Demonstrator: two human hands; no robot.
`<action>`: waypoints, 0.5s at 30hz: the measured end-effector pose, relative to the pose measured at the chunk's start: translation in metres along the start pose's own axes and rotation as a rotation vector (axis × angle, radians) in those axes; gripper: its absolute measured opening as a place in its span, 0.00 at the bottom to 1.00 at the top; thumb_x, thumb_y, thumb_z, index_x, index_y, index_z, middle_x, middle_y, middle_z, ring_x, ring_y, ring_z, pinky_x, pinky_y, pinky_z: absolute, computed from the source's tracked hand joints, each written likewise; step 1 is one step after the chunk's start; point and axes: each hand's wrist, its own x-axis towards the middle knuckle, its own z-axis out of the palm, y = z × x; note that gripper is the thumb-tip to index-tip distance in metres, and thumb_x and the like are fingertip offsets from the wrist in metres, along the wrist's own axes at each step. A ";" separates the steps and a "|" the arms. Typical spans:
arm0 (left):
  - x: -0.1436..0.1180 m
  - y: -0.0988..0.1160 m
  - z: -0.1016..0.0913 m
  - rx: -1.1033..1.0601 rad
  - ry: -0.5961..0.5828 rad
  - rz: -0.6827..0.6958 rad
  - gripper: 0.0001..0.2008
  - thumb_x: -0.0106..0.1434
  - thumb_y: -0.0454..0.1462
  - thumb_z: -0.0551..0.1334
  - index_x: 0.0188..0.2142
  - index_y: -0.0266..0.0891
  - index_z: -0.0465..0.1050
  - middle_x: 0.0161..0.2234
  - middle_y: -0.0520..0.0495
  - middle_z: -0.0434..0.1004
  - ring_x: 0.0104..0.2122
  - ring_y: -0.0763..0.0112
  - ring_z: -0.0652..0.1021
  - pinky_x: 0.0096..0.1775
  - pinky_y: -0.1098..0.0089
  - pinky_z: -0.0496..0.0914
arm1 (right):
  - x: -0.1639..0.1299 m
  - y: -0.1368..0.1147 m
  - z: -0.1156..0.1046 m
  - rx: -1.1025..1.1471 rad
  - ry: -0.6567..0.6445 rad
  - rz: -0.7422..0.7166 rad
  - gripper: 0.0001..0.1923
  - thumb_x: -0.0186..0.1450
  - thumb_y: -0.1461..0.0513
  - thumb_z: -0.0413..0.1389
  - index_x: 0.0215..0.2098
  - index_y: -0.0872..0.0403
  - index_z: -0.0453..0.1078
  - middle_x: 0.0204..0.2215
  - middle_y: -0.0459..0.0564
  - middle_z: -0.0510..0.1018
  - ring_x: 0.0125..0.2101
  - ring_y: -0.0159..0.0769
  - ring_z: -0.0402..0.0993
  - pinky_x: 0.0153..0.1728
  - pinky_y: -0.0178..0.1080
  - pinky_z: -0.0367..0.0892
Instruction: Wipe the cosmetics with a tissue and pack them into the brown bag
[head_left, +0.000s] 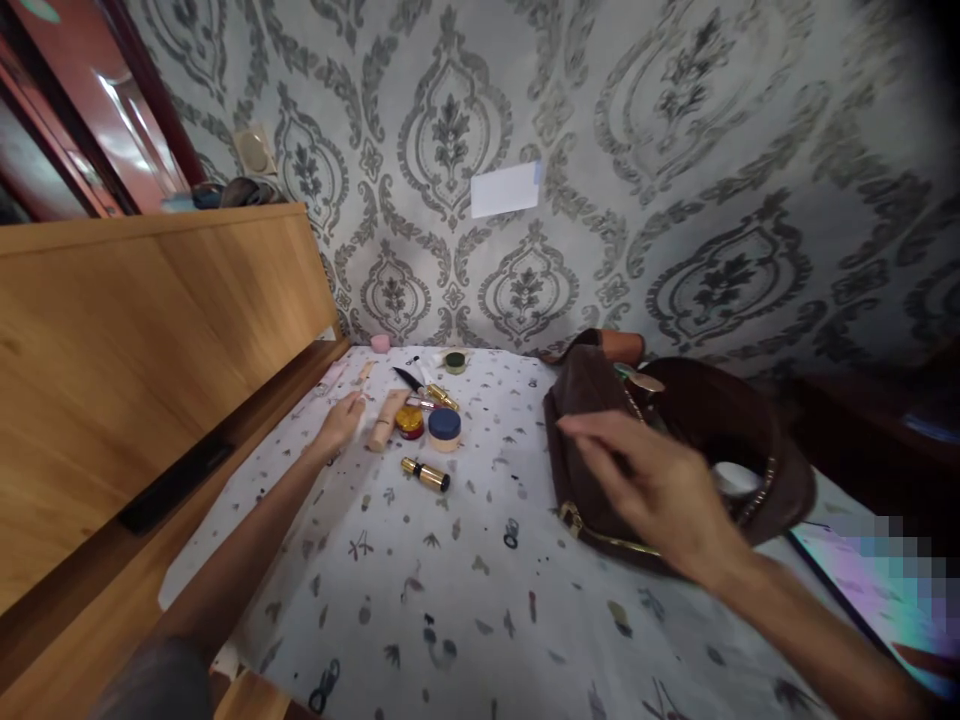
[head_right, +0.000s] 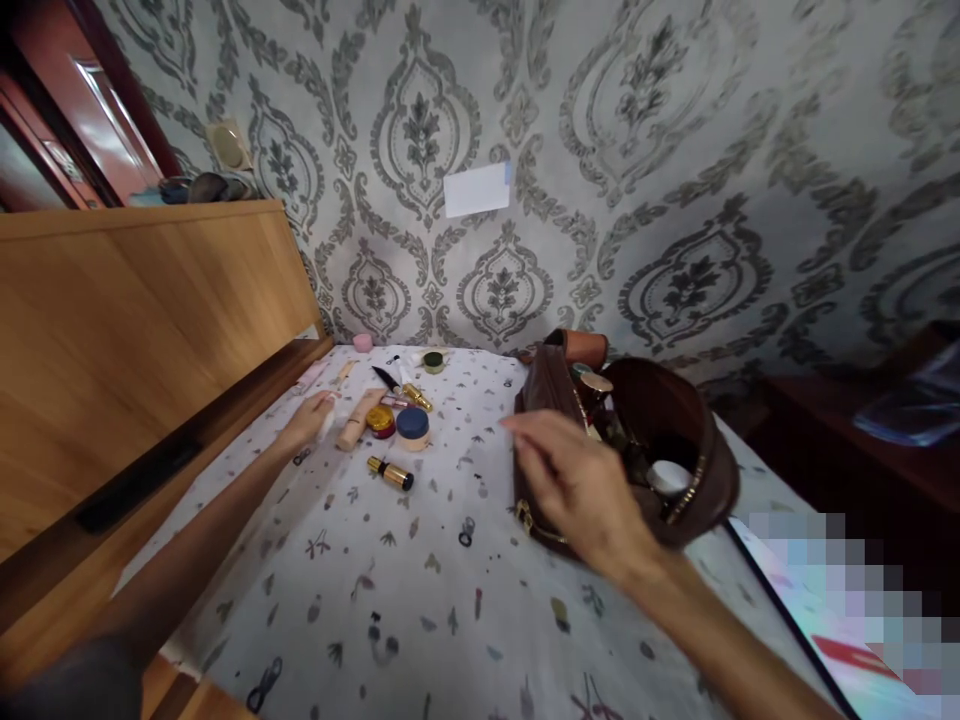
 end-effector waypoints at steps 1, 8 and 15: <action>-0.005 0.001 0.006 0.057 -0.039 0.020 0.20 0.67 0.44 0.50 0.47 0.36 0.73 0.43 0.41 0.78 0.46 0.58 0.76 0.49 0.62 0.68 | -0.007 -0.007 0.013 0.060 -0.044 -0.012 0.10 0.68 0.65 0.51 0.42 0.53 0.73 0.37 0.51 0.81 0.37 0.35 0.79 0.38 0.35 0.73; -0.022 0.023 0.020 0.445 -0.228 0.126 0.16 0.69 0.42 0.50 0.48 0.41 0.71 0.45 0.40 0.76 0.46 0.57 0.77 0.47 0.61 0.69 | -0.045 -0.029 0.082 0.297 -0.277 0.261 0.14 0.69 0.62 0.47 0.40 0.53 0.75 0.35 0.51 0.81 0.33 0.35 0.78 0.32 0.35 0.73; 0.045 0.078 0.043 0.541 -0.197 0.229 0.17 0.71 0.38 0.48 0.53 0.39 0.68 0.50 0.37 0.73 0.51 0.57 0.75 0.50 0.62 0.68 | -0.071 -0.026 0.109 0.387 -0.301 0.507 0.17 0.68 0.55 0.47 0.37 0.53 0.76 0.33 0.52 0.81 0.34 0.38 0.78 0.35 0.37 0.72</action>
